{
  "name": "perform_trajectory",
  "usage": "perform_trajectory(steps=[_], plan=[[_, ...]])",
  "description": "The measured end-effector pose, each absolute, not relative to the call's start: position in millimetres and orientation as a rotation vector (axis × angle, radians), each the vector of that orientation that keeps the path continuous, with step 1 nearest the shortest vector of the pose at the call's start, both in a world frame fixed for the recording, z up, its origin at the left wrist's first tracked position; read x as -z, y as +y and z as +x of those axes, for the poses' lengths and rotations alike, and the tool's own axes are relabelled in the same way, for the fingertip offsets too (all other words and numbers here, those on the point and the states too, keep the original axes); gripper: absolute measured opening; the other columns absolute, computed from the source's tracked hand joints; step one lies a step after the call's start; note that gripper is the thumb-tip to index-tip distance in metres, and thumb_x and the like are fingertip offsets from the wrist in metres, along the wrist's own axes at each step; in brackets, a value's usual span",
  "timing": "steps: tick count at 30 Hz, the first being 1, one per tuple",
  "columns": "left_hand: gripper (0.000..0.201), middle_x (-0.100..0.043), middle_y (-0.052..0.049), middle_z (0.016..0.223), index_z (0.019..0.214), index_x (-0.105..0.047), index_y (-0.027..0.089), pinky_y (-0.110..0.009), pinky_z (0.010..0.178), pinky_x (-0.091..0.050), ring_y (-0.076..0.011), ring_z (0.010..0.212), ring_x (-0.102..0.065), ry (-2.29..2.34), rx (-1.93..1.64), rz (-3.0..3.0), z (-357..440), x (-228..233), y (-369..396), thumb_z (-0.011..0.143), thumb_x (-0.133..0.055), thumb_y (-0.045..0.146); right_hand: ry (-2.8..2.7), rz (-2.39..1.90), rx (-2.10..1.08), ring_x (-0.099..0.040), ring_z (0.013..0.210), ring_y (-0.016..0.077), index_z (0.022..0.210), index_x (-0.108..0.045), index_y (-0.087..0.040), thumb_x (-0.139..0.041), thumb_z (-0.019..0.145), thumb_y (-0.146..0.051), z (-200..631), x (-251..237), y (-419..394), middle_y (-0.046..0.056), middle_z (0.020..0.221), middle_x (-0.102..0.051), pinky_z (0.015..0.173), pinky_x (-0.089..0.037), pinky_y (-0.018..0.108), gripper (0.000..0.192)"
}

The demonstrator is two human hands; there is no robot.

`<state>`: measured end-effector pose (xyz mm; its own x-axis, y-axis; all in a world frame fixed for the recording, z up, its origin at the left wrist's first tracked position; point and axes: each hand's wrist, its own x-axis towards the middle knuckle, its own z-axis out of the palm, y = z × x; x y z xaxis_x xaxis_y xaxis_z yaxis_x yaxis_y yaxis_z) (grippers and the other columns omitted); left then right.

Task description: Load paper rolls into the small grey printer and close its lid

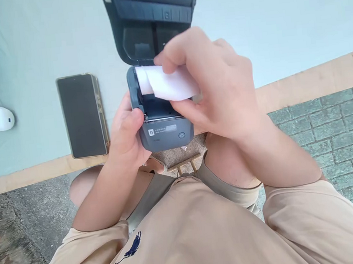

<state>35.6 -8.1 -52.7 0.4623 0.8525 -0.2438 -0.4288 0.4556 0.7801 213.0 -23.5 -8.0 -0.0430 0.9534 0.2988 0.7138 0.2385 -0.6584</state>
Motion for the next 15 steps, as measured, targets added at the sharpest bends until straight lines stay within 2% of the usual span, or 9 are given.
perform_trajectory(steps=[5,8,10,13,15], plan=[[0.038,-0.064,-0.003,0.133,0.115,-0.056,0.025,-0.031,0.098,-0.059,-0.0267,0.131,-0.06,0.693,-0.852,0.706,35.5,51.9,-7.3,0.086,-0.069,0.047,-2.028,-1.337,-0.16,-0.071,0.11,0.0209,0.092,-0.056,-0.027,-0.059,0.082,-0.016,221.6,17.2,-17.3,-0.005,0.113,-0.073,0.091,-0.057,0.043,0.015],[0.041,-0.066,-0.006,0.127,0.118,-0.055,0.023,-0.032,0.092,-0.061,-0.0269,0.124,-0.064,0.661,-0.854,0.691,35.6,53.6,-5.7,0.087,-0.068,0.047,-2.034,-1.151,0.002,-0.07,0.088,0.0194,0.091,-0.061,-0.027,-0.062,0.082,-0.022,223.9,22.0,-16.0,-0.002,0.098,-0.072,0.08,-0.056,0.041,0.01],[0.042,-0.067,-0.007,0.121,0.119,-0.054,0.023,-0.034,0.088,-0.062,-0.0266,0.118,-0.067,0.613,-0.857,0.659,35.0,56.5,-4.8,0.087,-0.067,0.047,-2.041,-1.016,0.084,-0.065,0.075,0.0158,0.091,-0.063,-0.025,-0.063,0.082,-0.023,219.9,25.3,-17.8,-0.001,0.089,-0.071,0.071,-0.051,0.038,0.009],[0.044,-0.069,-0.005,0.109,0.12,-0.052,0.024,-0.032,0.08,-0.061,-0.0249,0.11,-0.07,0.541,-0.861,0.631,33.3,62.4,-4.1,0.085,-0.07,0.045,-2.056,-0.938,0.111,-0.064,0.079,0.0131,0.089,-0.063,-0.022,-0.065,0.084,-0.022,208.6,30.7,-24.4,-0.003,0.086,-0.07,0.07,-0.048,0.034,0.005],[0.044,-0.07,-0.003,0.101,0.119,-0.052,0.025,-0.029,0.073,-0.06,-0.0221,0.1,-0.072,0.523,-0.862,0.657,31.7,65.6,-4.0,0.083,-0.073,0.038,-2.08,-0.923,0.092,-0.065,0.087,0.0141,0.089,-0.063,-0.023,-0.064,0.088,-0.033,204.0,31.8,-28.9,-0.004,0.085,-0.07,0.073,-0.047,0.034,0.01]])
